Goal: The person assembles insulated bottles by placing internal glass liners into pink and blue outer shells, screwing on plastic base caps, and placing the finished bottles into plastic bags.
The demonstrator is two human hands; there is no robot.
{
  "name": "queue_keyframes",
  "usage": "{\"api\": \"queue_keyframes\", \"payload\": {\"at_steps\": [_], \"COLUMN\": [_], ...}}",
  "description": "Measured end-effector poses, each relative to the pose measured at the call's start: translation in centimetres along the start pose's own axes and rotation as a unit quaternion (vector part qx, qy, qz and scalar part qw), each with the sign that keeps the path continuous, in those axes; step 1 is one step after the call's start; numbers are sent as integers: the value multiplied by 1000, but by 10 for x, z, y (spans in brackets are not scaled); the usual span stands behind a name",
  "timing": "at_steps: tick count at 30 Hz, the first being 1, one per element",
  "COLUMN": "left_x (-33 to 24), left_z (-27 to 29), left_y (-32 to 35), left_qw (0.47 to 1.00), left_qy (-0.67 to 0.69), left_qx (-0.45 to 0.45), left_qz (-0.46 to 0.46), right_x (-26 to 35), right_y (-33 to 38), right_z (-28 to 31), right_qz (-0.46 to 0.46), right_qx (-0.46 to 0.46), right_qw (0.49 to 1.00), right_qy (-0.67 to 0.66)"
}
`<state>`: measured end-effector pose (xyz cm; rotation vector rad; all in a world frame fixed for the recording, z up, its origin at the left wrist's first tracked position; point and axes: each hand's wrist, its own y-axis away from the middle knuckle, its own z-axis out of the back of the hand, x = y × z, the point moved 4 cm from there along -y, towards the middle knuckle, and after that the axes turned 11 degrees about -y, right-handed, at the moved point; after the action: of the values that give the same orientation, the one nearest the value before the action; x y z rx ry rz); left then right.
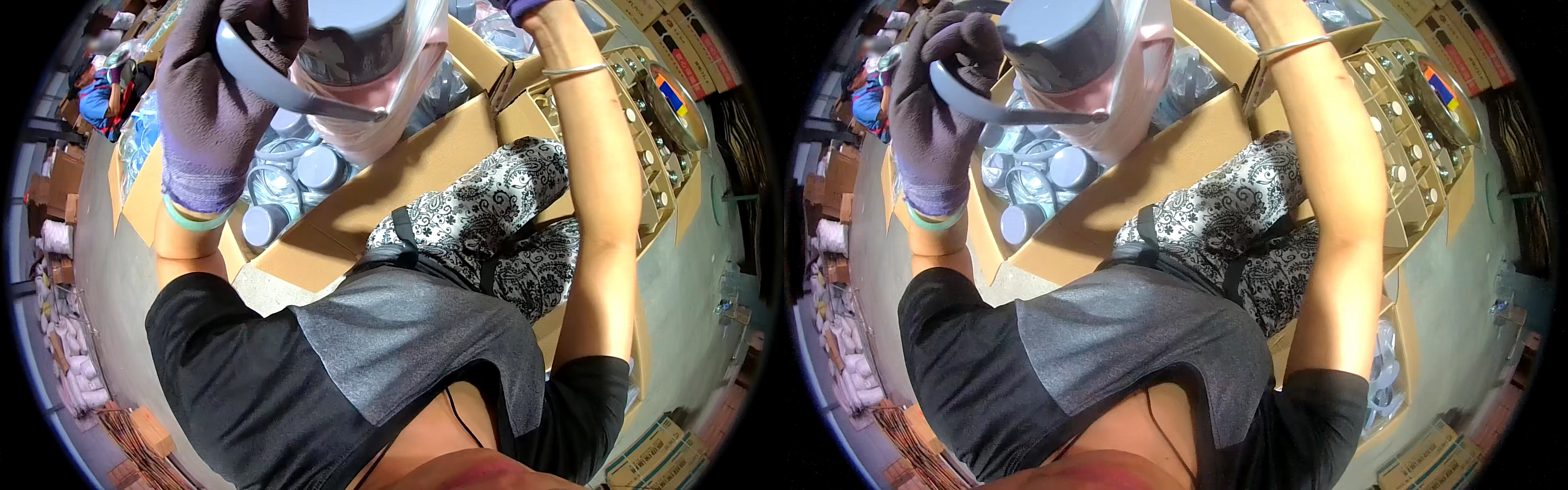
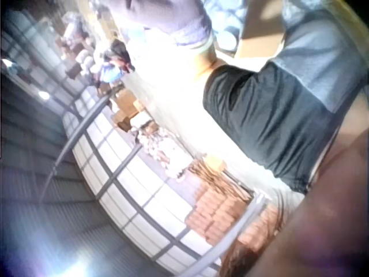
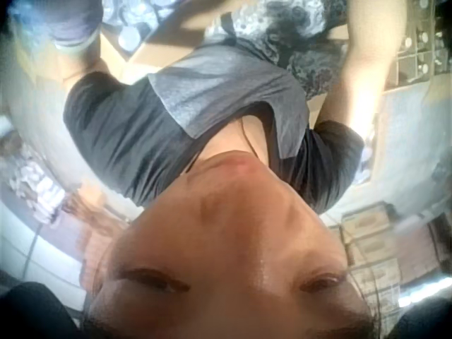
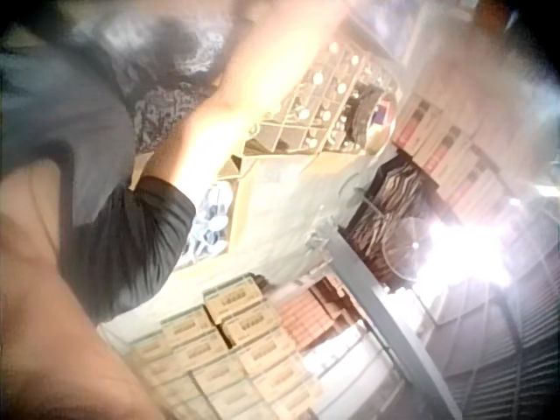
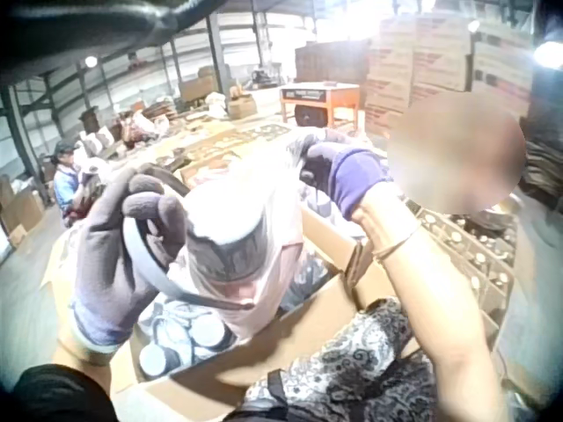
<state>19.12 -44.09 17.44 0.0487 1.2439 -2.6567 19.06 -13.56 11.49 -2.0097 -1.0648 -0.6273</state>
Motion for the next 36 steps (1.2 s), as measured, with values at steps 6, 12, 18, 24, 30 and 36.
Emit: {"api": "queue_keyframes", "payload": {"at_steps": [6,12,18,24,30,36], "left_x": [21,3,-31,23,40,56], "left_z": [-50,-93,-102,-92,-72,-76], "left_y": [38,86,91,63,68,49], "left_qw": [985,805,594,924,967,797], "left_qy": [112,453,631,244,70,469], "left_qx": [-31,-155,-311,-138,-39,-179], "left_qz": [126,351,390,262,242,335], "right_x": [-35,-146,-119,-120,-132,-126], "right_y": [-2,5,34,21,19,6], "right_z": [-1,36,-17,-32,-10,10], "right_qz": [-25,-127,-88,-79,-81,-86], "right_qx": [-19,-3,-68,23,-33,-88], "right_qw": [999,986,987,997,996,992], "right_qy": [31,111,-118,-3,-13,-15]}}
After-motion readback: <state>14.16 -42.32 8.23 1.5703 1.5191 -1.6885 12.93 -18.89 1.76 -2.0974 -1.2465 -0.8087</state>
